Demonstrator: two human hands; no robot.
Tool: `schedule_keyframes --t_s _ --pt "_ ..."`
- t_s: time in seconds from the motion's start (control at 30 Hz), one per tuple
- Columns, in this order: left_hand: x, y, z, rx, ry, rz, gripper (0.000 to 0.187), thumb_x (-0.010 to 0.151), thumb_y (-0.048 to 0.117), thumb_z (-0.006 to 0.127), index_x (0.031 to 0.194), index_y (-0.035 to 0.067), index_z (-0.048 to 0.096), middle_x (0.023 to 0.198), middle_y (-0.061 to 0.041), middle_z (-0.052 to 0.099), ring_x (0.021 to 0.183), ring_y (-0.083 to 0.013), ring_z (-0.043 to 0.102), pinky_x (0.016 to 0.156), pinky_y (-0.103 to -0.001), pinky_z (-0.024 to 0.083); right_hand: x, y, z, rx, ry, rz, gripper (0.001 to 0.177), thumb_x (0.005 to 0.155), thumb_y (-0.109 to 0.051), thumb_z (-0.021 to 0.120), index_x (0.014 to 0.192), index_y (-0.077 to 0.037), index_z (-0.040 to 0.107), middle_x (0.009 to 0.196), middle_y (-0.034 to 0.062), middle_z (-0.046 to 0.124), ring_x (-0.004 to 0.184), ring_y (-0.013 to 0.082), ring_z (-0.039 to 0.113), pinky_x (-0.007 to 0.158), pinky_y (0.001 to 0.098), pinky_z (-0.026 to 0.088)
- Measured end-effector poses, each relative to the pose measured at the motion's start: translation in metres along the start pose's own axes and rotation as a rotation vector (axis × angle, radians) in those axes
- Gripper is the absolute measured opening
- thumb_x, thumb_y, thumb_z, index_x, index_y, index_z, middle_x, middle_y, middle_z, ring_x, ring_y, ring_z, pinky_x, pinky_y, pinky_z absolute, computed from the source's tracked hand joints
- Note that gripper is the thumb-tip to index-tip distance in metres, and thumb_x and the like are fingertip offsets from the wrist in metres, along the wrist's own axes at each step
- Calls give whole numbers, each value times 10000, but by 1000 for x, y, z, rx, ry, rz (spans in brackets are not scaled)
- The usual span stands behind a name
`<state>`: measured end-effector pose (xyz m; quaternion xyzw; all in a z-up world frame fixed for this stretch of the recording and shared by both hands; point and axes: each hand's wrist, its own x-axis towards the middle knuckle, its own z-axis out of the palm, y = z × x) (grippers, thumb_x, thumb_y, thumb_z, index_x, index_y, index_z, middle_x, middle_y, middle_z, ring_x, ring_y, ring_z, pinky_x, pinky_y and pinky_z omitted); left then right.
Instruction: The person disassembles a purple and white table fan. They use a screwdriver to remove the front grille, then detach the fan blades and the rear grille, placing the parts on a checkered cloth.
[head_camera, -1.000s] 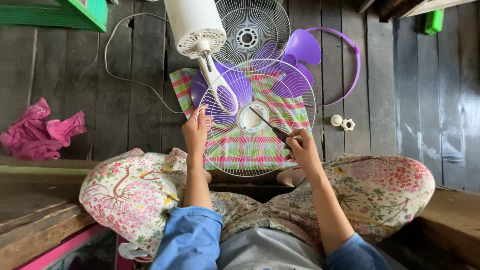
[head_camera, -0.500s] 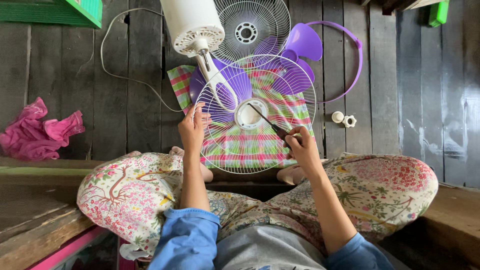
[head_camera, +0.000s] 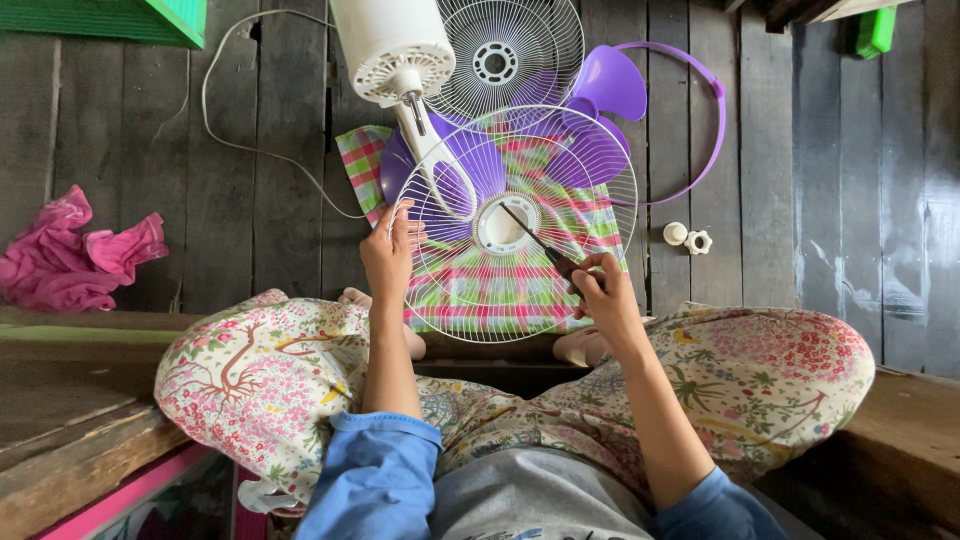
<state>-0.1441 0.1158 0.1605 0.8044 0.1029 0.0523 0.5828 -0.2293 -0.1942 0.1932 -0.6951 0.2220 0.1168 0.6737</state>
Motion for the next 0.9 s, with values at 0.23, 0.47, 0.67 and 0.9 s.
schedule_keyframes --t_s 0.23,0.47,0.67,0.9 --pt "-2 -1 2 -57 -7 -35 391 1091 342 491 1279 74 704 887 -132 789 830 -191 804 688 -282 596 -1 5 -1 20 10 -1 152 973 -102 612 1084 -32 535 771 71 668 547 75 485 475 267 452" --pt "-1 -4 1 -87 -13 -32 390 1087 335 502 1276 62 705 909 -134 791 831 -192 803 701 -286 622 -4 -1 1 15 10 11 137 980 -104 603 1075 -32 534 767 73 668 548 77 485 472 271 445" --pt "-2 -4 1 -78 -13 -24 364 1093 319 499 1269 79 709 902 -124 790 823 -183 802 677 -287 616 -5 -2 0 26 10 7 140 978 -104 608 1071 -35 528 767 67 659 552 75 469 473 266 443" --pt "-2 -8 3 -22 -2 2 350 1097 311 503 1269 89 712 868 -115 794 807 -178 806 648 -275 575 -5 -1 1 19 14 -3 159 974 -104 613 1086 -35 524 769 68 649 549 72 461 472 263 431"
